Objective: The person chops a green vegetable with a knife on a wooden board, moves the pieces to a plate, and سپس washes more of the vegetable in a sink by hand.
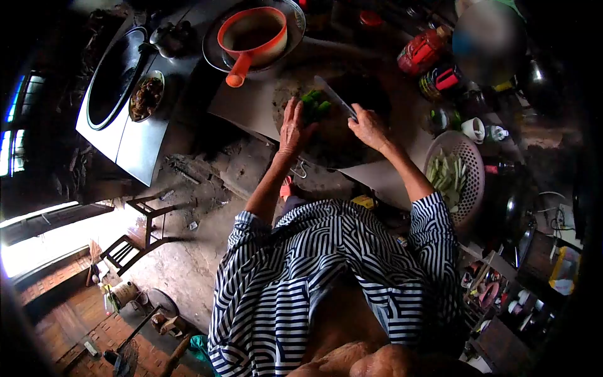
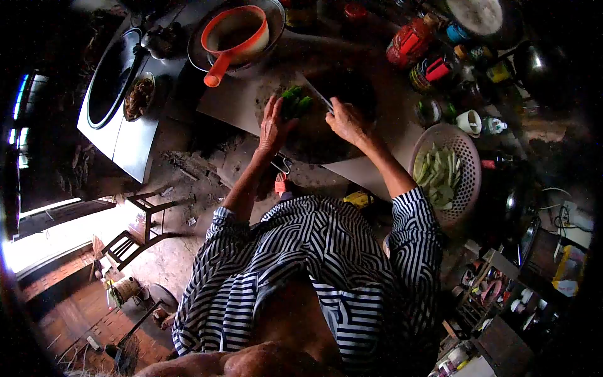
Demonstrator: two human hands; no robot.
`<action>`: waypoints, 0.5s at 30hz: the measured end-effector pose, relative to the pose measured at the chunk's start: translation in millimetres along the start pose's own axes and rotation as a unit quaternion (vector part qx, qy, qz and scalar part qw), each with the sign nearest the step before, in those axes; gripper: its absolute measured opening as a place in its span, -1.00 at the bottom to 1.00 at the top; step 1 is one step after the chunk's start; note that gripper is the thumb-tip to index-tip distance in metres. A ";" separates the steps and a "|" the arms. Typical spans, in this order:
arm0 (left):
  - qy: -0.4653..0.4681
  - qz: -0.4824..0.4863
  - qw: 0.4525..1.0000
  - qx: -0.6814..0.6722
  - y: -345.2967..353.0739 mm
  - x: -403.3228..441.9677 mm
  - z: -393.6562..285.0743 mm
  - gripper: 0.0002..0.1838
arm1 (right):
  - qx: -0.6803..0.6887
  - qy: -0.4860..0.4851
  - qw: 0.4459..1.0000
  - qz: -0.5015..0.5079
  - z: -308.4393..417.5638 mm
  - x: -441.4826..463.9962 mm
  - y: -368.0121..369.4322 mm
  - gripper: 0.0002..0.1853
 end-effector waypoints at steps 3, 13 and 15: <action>0.001 -0.010 1.000 -0.016 8.0 8.0 -2.9 -0.26 | -0.038 -0.112 0.991 -0.056 11.2 -4.8 14.9 -0.66; 0.127 -0.084 0.987 0.045 16.2 23.2 -5.9 -0.60 | -0.024 -0.066 0.997 -0.010 3.6 -13.1 19.4 -0.67; 0.184 -0.070 0.975 0.104 19.1 22.7 -7.0 -0.68 | -0.040 -0.062 0.997 -0.009 -2.7 -16.1 26.3 -0.68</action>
Point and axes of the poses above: each hand's wrist, its own x-axis towards the middle knuckle, its own y-axis out of the palm, z = x × y, the point moved 4 cm from there along x, towards the middle knuckle, and after that the axes turned 12 degrees about x, right-handed, at the moved point
